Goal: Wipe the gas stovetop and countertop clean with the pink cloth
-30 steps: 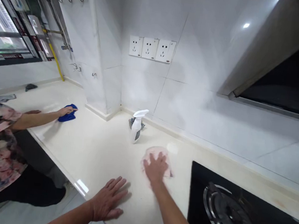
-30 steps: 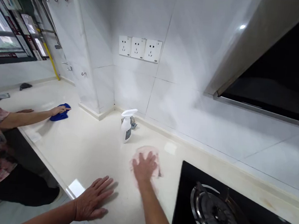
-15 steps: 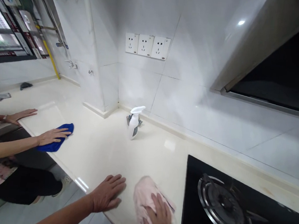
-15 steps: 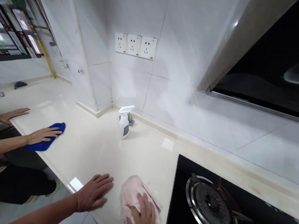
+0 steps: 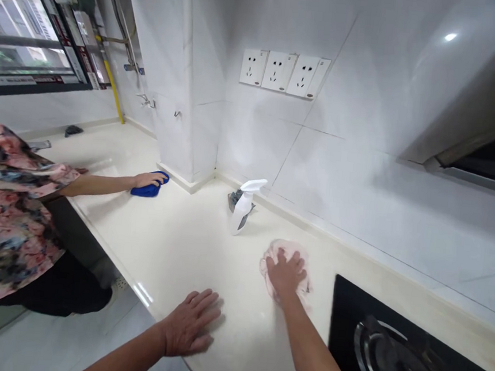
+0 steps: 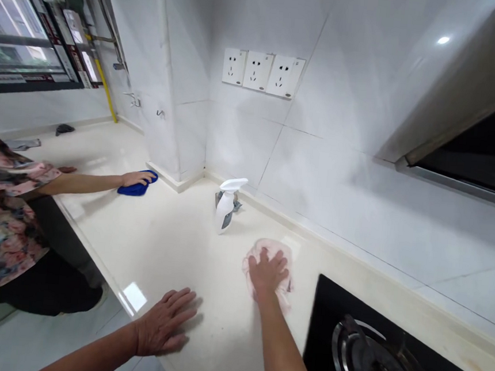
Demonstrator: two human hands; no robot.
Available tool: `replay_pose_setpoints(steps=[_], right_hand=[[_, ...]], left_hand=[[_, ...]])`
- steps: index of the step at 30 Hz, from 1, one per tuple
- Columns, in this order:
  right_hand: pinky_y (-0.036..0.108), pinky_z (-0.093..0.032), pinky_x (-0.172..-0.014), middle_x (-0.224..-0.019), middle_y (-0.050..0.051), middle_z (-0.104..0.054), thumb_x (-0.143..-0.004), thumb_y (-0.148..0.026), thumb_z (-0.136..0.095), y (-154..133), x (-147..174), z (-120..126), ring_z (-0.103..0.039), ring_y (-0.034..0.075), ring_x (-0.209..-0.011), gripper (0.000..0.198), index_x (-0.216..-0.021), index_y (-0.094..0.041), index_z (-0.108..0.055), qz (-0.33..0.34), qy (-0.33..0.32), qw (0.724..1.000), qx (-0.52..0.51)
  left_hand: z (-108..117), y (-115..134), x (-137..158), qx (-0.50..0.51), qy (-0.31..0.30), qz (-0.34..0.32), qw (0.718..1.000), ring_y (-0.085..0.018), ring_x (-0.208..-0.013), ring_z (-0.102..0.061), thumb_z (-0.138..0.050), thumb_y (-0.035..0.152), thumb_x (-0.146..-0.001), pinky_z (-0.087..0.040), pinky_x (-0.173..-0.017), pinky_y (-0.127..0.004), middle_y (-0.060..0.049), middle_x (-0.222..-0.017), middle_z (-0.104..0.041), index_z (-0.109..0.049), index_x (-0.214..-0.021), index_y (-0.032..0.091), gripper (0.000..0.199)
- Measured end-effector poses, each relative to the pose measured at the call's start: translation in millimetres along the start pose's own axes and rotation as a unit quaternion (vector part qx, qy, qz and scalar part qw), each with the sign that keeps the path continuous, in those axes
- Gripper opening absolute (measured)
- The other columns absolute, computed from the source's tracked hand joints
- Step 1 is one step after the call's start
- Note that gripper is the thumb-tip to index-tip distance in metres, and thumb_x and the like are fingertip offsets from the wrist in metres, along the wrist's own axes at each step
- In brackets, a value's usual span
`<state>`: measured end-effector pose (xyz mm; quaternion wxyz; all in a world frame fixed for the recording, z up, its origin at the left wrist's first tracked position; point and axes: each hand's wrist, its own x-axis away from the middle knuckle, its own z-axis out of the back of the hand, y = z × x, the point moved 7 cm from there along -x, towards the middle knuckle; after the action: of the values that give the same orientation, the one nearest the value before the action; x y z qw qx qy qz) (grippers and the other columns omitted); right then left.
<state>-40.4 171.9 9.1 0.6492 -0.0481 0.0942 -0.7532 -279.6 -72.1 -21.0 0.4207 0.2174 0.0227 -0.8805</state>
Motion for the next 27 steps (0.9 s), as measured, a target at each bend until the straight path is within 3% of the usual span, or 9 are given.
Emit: replay_pose_setpoints(steps=[2, 5, 7, 10, 13, 16, 19, 23, 27], right_hand=[[0.061, -0.012, -0.117, -0.169, 0.014, -0.011, -0.097, -0.056, -0.040, -50.7, 21.4, -7.7, -0.009, 0.040, -0.153, 0.063, -0.154, -0.030, -0.042, 0.073, -0.022, 0.997, 0.004], [0.060, -0.011, -0.119, -0.170, 0.011, -0.014, -0.096, -0.055, -0.047, -111.9, 95.6, -27.9, -0.010, 0.039, -0.154, 0.059, -0.151, -0.034, -0.046, 0.240, -0.023, 0.971, -0.010], [0.060, -0.012, -0.120, -0.170, 0.009, -0.013, -0.098, -0.048, -0.047, -130.5, 157.9, -46.1, -0.012, 0.037, -0.155, 0.057, -0.153, -0.035, -0.042, 0.344, -0.032, 0.938, -0.022], [0.063, -0.009, -0.122, -0.170, 0.009, -0.009, -0.097, -0.041, -0.051, -121.0, 229.5, -55.8, -0.009, 0.037, -0.155, 0.071, -0.161, -0.035, -0.021, 0.422, -0.006, 0.904, -0.070], [0.060, -0.014, -0.123, -0.170, 0.008, -0.012, -0.092, -0.040, -0.058, -86.4, 258.8, -50.1, -0.010, 0.035, -0.155, 0.080, -0.162, -0.032, -0.019, 0.462, -0.061, 0.876, -0.124], [0.046, -0.032, -0.120, -0.166, 0.007, -0.027, -0.094, -0.037, -0.055, -29.7, 252.1, -27.9, -0.028, 0.026, -0.151, 0.063, -0.155, -0.030, -0.040, 0.446, -0.089, 0.870, -0.190], [0.042, -0.039, -0.115, -0.159, 0.007, -0.042, -0.100, -0.036, -0.043, 54.0, 231.6, -3.2, -0.039, 0.022, -0.145, 0.039, -0.132, -0.028, -0.065, 0.353, 0.011, 0.908, -0.225], [0.059, -0.033, -0.116, -0.153, 0.013, -0.047, -0.100, -0.044, -0.036, 160.4, 231.7, -3.1, -0.036, 0.032, -0.147, 0.047, -0.129, -0.022, -0.067, 0.209, 0.141, 0.962, -0.108], [0.061, -0.029, -0.116, -0.156, 0.017, -0.041, -0.099, -0.045, -0.034, 194.3, 255.1, -17.4, -0.033, 0.035, -0.148, 0.053, -0.135, -0.019, -0.063, 0.152, 0.190, 0.970, -0.023]], left_hand=[[-3.2, -1.8, 4.0, -0.019, 0.014, -0.008, 1.000, -0.033, -0.151, -0.029, -0.054, 0.042, -0.094, -0.032, -0.113, -0.051, -0.014, -0.163, -0.033, -0.031, -0.153, 0.030, 0.065], [-2.3, -7.1, 5.9, -0.039, 0.034, -0.004, 0.999, -0.034, -0.152, -0.027, -0.053, 0.045, -0.095, -0.028, -0.115, -0.051, -0.014, -0.166, -0.027, -0.032, -0.154, 0.029, 0.064], [0.3, -9.7, 6.2, -0.042, 0.038, 0.006, 0.998, -0.036, -0.151, -0.027, -0.053, 0.052, -0.094, -0.026, -0.116, -0.052, -0.016, -0.166, -0.025, -0.033, -0.154, 0.028, 0.068], [0.1, 4.7, 8.4, -0.027, 0.003, -0.021, 0.999, -0.038, -0.148, -0.032, -0.055, 0.074, -0.085, -0.027, -0.116, -0.051, -0.016, -0.164, -0.031, -0.033, -0.156, 0.030, 0.086], [1.7, 33.7, 10.3, -0.017, -0.021, -0.019, 0.999, -0.036, -0.144, -0.037, -0.052, 0.075, -0.086, -0.028, -0.114, -0.048, -0.013, -0.160, -0.040, -0.033, -0.156, 0.034, 0.083], [6.6, 52.6, 4.9, -0.006, -0.025, 0.068, 0.997, -0.033, -0.137, -0.045, -0.051, 0.065, -0.092, -0.026, -0.114, -0.050, -0.011, -0.152, -0.050, -0.035, -0.156, 0.033, 0.073], [9.3, 51.6, -4.1, -0.021, -0.022, 0.184, 0.982, -0.042, -0.144, -0.035, -0.060, 0.068, -0.085, -0.021, -0.114, -0.062, -0.015, -0.157, -0.041, -0.043, -0.152, 0.034, 0.077], [-5.2, 41.1, -16.2, -0.021, -0.058, 0.302, 0.951, -0.057, -0.149, -0.006, -0.073, 0.082, -0.059, -0.014, -0.109, -0.076, -0.022, -0.166, -0.020, -0.042, -0.153, 0.029, 0.113], [-21.3, 40.4, -48.6, -0.012, -0.087, 0.335, 0.938, -0.061, -0.148, -0.001, -0.083, 0.073, -0.052, -0.012, -0.107, -0.079, -0.022, -0.167, -0.016, -0.043, -0.152, 0.031, 0.116]])
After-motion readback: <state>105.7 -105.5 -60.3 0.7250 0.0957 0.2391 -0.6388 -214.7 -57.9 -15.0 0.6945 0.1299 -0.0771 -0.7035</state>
